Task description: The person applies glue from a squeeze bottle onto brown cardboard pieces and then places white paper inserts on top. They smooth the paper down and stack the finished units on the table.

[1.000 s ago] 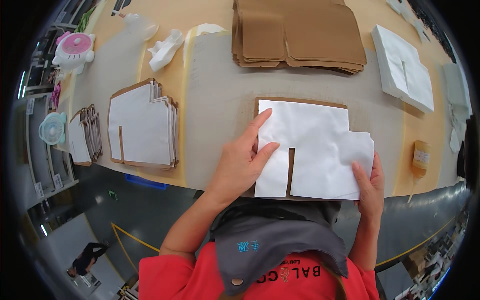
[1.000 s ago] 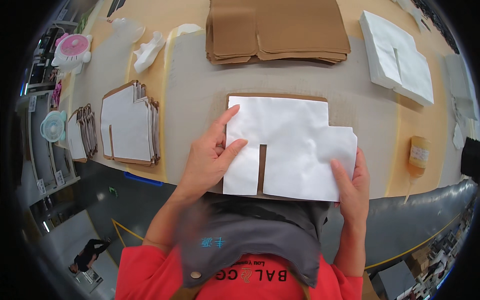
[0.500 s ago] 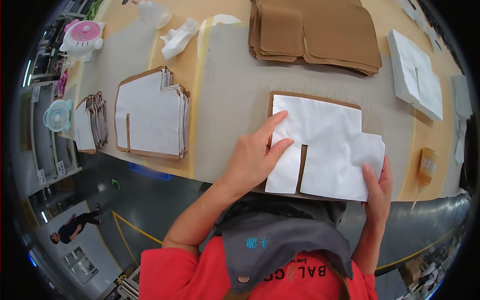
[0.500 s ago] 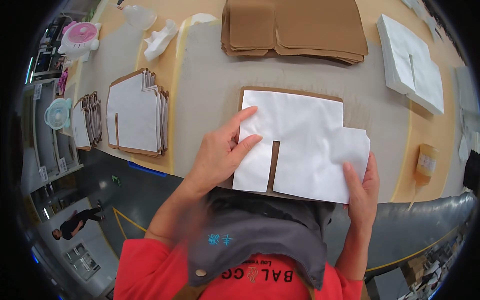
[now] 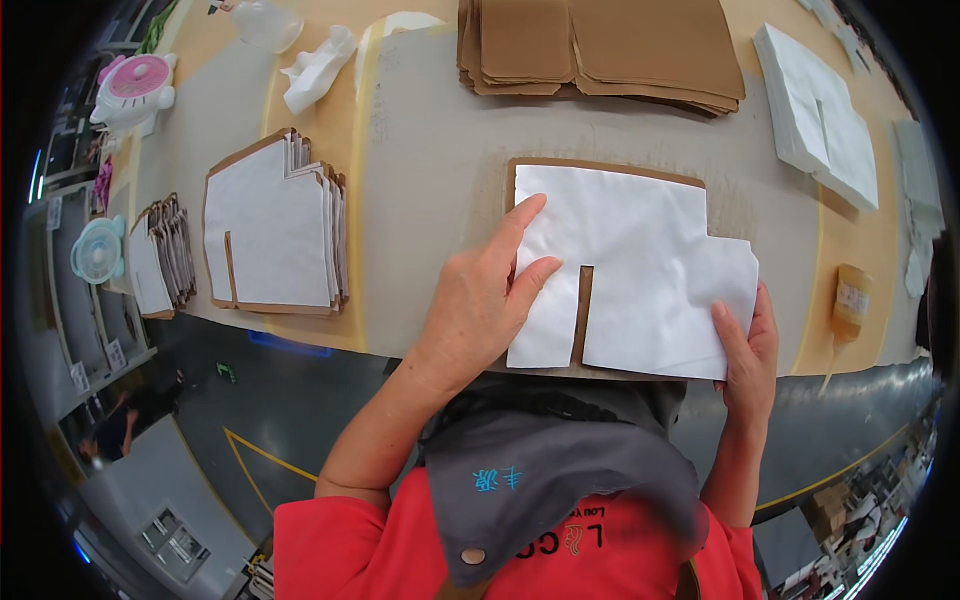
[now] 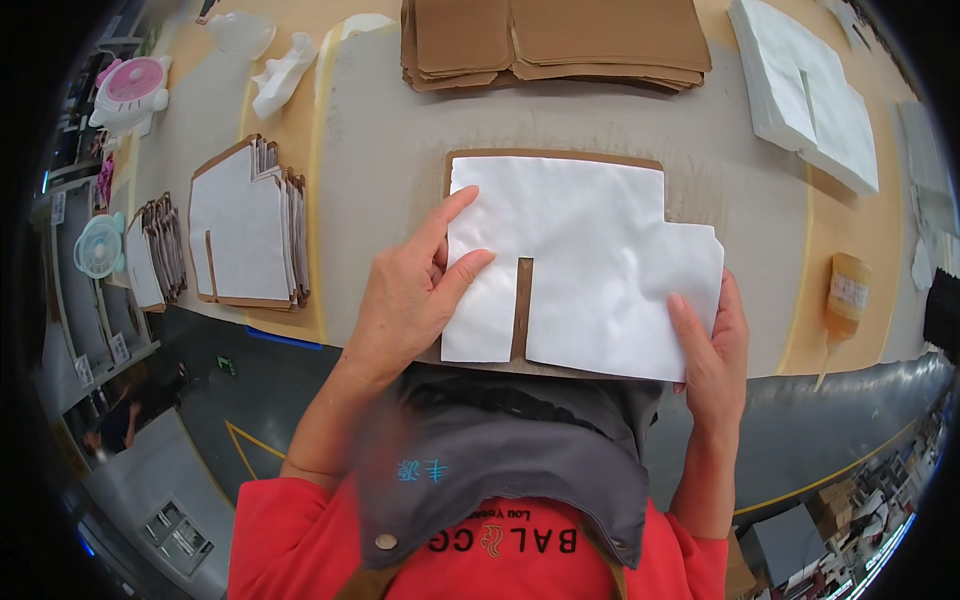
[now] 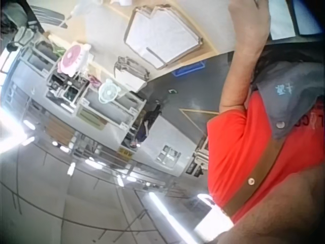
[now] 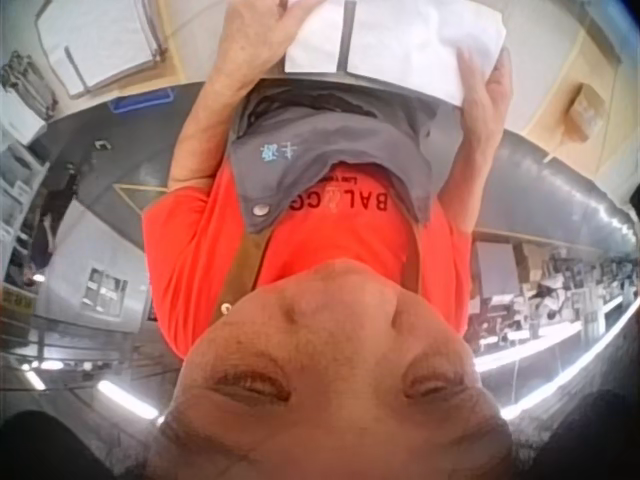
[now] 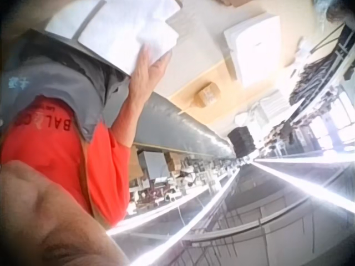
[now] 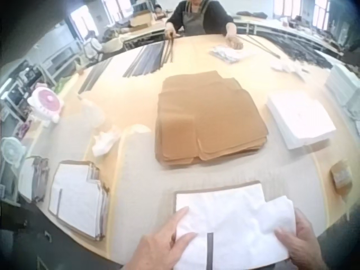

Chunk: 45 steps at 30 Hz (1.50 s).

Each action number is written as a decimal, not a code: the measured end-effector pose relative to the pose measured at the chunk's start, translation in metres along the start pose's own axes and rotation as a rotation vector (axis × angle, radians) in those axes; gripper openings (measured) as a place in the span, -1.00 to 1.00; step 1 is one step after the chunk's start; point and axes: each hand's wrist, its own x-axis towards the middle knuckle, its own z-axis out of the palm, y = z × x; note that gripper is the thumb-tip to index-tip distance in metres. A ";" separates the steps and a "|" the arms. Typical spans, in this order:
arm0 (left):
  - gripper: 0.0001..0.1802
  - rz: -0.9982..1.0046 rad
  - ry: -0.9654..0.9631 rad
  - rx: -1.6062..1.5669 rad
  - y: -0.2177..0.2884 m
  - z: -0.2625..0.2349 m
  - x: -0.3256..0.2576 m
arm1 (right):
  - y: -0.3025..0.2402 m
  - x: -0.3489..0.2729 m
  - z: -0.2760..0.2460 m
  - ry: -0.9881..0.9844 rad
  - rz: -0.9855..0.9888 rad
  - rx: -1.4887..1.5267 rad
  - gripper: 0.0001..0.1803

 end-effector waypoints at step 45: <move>-0.44 0.348 0.105 0.308 0.010 -0.005 -0.012 | 0.017 -0.008 -0.008 0.102 -0.273 -0.375 -0.47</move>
